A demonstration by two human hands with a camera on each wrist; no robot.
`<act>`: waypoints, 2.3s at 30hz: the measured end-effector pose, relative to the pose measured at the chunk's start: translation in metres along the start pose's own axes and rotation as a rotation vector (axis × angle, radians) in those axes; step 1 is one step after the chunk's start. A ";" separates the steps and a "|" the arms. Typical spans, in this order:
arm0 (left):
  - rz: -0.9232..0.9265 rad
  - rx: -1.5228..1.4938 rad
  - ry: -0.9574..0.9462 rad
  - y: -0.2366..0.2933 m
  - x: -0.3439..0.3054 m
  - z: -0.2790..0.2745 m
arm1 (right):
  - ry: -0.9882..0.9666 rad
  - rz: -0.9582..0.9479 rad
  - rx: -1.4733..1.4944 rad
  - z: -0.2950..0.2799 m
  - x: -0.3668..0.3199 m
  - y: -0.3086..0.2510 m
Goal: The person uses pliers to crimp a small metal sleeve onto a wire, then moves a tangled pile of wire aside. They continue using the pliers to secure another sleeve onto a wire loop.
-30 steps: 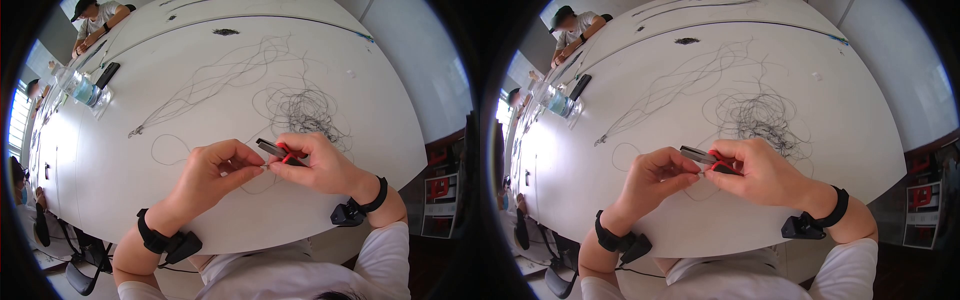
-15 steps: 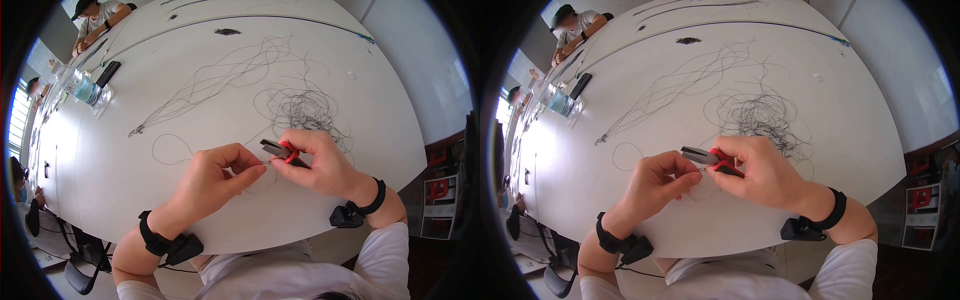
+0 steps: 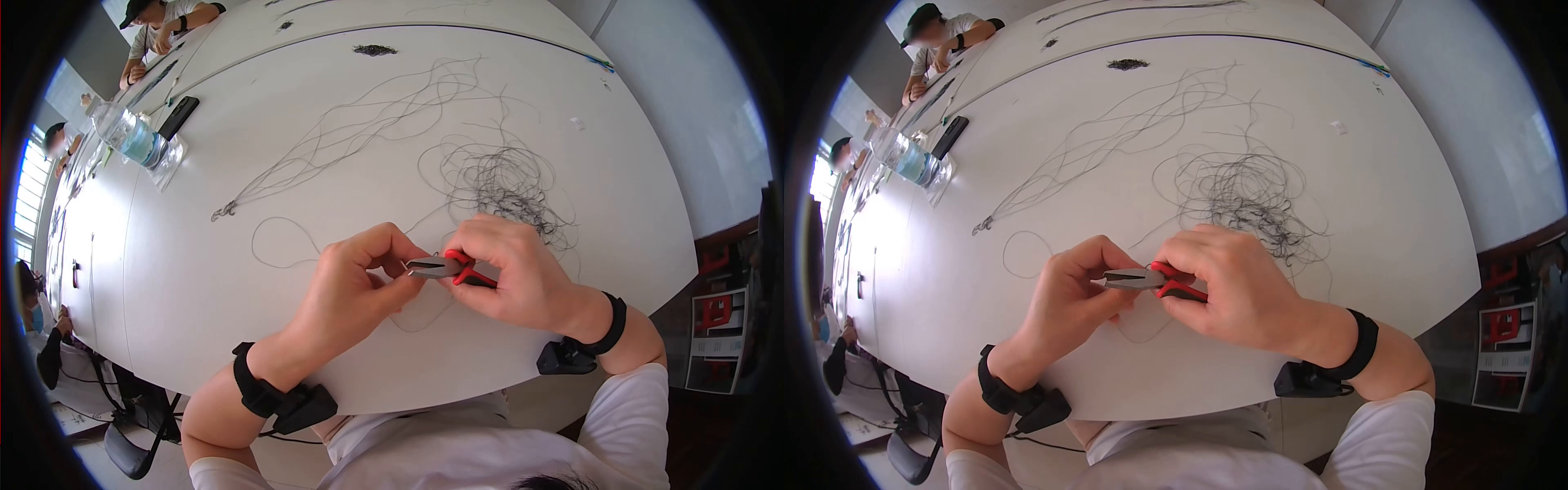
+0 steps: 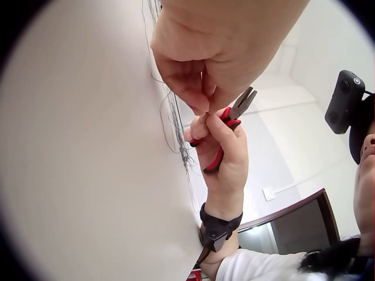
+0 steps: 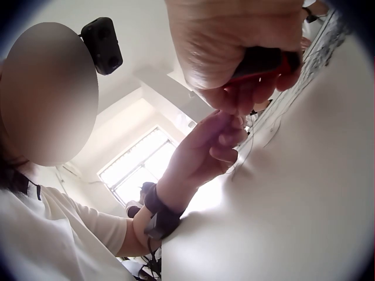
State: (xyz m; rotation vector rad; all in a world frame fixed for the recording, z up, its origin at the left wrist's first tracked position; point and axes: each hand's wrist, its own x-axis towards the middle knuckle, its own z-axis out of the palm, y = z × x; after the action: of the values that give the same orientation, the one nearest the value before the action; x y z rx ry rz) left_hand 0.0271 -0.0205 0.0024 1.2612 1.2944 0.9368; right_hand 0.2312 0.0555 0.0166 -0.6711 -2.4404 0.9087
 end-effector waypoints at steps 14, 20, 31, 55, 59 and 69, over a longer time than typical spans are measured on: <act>-0.056 0.026 -0.004 0.002 0.000 0.002 | 0.026 0.006 -0.020 -0.007 0.003 -0.001; -0.140 -0.261 -0.057 0.006 0.002 0.001 | -0.017 0.219 0.347 -0.003 0.005 0.005; -0.123 -0.278 -0.051 0.002 0.003 -0.001 | 0.066 0.208 0.340 0.000 0.008 0.006; -0.071 -0.380 0.100 -0.001 0.003 -0.003 | 0.187 -0.120 -0.511 -0.009 0.003 0.006; -0.035 -0.386 0.078 -0.003 0.004 -0.002 | 0.212 -0.130 -0.540 -0.009 0.003 0.006; -0.037 -0.392 0.079 -0.003 0.004 0.002 | 0.197 -0.127 -0.582 -0.009 0.002 0.007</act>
State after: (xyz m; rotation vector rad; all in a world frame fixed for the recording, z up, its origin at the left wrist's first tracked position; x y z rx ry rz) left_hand 0.0287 -0.0168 -0.0011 0.9007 1.1212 1.1579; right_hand 0.2365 0.0654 0.0181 -0.7407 -2.5291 0.0617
